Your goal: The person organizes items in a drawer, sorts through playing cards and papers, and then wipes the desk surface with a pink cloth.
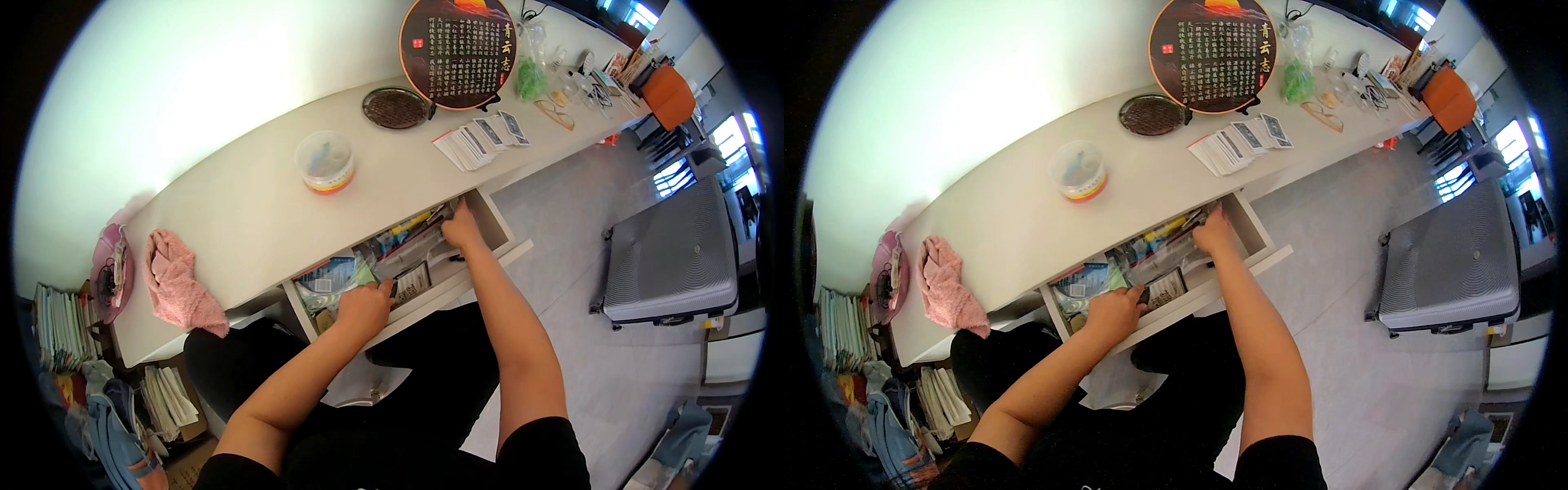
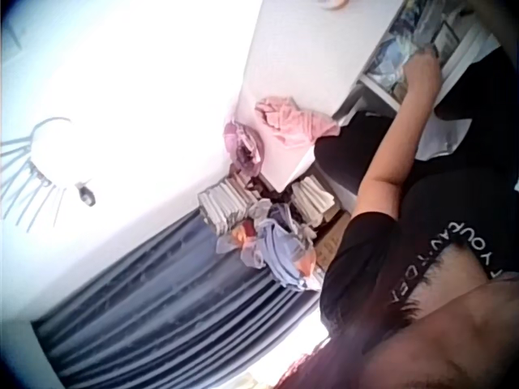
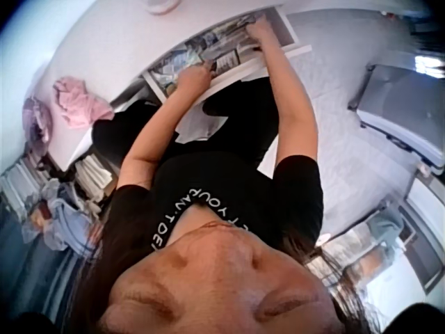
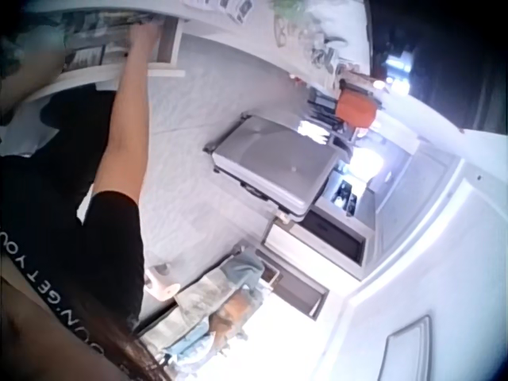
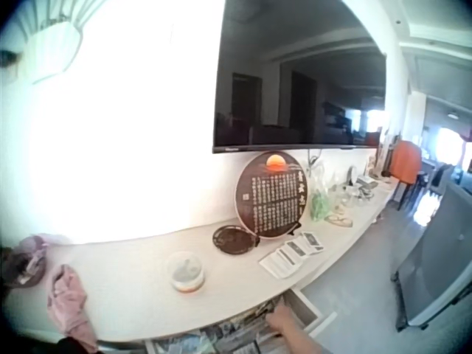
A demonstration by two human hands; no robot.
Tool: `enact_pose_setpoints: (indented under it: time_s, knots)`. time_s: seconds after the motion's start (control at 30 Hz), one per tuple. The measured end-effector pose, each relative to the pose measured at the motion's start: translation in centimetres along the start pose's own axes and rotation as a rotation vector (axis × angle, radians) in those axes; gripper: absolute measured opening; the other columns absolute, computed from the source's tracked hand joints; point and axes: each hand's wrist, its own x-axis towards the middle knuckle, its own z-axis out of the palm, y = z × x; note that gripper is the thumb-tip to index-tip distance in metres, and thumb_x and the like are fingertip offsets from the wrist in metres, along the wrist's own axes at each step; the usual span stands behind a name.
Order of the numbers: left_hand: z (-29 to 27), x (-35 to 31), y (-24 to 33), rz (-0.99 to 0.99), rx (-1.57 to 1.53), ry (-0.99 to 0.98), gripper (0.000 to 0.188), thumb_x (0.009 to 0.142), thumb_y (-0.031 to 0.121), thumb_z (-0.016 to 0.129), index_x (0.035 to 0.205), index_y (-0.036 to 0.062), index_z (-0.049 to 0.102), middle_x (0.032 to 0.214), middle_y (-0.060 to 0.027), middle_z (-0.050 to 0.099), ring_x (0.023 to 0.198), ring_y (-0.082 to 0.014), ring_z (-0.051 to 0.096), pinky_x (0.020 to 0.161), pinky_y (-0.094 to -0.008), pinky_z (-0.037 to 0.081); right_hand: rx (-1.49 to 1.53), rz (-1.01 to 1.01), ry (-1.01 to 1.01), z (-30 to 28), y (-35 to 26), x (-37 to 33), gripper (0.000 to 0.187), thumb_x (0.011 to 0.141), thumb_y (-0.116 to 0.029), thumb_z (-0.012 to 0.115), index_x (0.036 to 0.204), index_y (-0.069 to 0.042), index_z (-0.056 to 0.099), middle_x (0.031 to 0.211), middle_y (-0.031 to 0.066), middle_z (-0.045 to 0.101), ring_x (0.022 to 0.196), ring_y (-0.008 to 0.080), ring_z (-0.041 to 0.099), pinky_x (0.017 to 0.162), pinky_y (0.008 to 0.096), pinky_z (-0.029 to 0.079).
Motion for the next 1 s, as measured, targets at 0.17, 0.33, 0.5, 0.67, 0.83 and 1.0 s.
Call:
enact_pose_setpoints:
  time_s: [0.17,0.33,0.5,0.67,0.83,1.0]
  knots:
    - [-0.4,0.0,0.2,0.006,-0.046,-0.002,0.041,0.079,0.029,0.065,0.112,0.0070,0.057,0.081,-0.0121,0.065,0.071,-0.0289,0.065,0.059,-0.0400,0.052,0.337,0.085,-0.075,1.8,-1.5,2.1,0.045,0.075,-0.002,0.048,0.119,0.007,0.052,0.119,0.0287,0.054,0.115,0.0335,0.051,0.090,0.0348,0.042]
    - [0.0,-0.5,-0.4,0.011,-0.106,0.082,0.040,0.078,0.028,0.065,0.111,0.0068,0.056,0.078,-0.0126,0.065,0.068,-0.0310,0.065,0.058,-0.0418,0.052,0.692,0.233,-0.242,1.1,-0.9,2.4,0.038,0.080,-0.006,0.055,0.116,0.006,0.054,0.113,0.0187,0.060,0.103,0.0275,0.055,0.087,0.0316,0.041]
    - [-0.4,-0.2,0.6,0.015,-0.117,0.001,0.039,0.079,0.028,0.065,0.111,0.0068,0.057,0.077,-0.0123,0.065,0.070,-0.0304,0.065,0.059,-0.0411,0.051,0.376,0.096,-0.212,5.3,3.7,5.1,0.038,0.080,-0.007,0.061,0.116,0.003,0.056,0.109,0.0137,0.062,0.098,0.0248,0.055,0.085,0.0311,0.042]
    - [-2.6,0.4,-1.0,0.094,-0.369,0.423,0.033,0.076,0.018,0.069,0.105,0.0044,0.061,0.074,-0.0103,0.063,0.065,-0.0285,0.062,0.058,-0.0390,0.050,0.458,0.019,-0.270,4.6,3.4,4.4,0.038,0.081,-0.013,0.062,0.115,0.003,0.057,0.110,0.0166,0.063,0.100,0.0274,0.058,0.087,0.0341,0.043]
    - [-10.8,5.2,-4.6,-0.053,-0.324,0.871,0.062,0.071,0.018,0.075,0.123,-0.0009,0.046,0.114,-0.0213,0.052,0.103,-0.0330,0.053,0.083,-0.0411,0.046,0.066,0.099,-0.193,-0.1,1.3,2.1,0.049,0.078,-0.029,0.068,0.113,0.004,0.059,0.109,0.0214,0.063,0.100,0.0310,0.060,0.088,0.0371,0.045]
    - [-11.5,10.1,-8.2,-0.274,-0.125,0.713,0.098,0.063,0.035,0.081,0.138,0.0025,0.027,0.137,-0.0300,0.028,0.126,-0.0437,0.033,0.100,-0.0472,0.036,0.048,0.156,-0.194,-1.4,1.7,1.2,0.051,0.072,-0.033,0.075,0.102,0.007,0.063,0.103,0.0211,0.064,0.092,0.0305,0.063,0.081,0.0375,0.048]
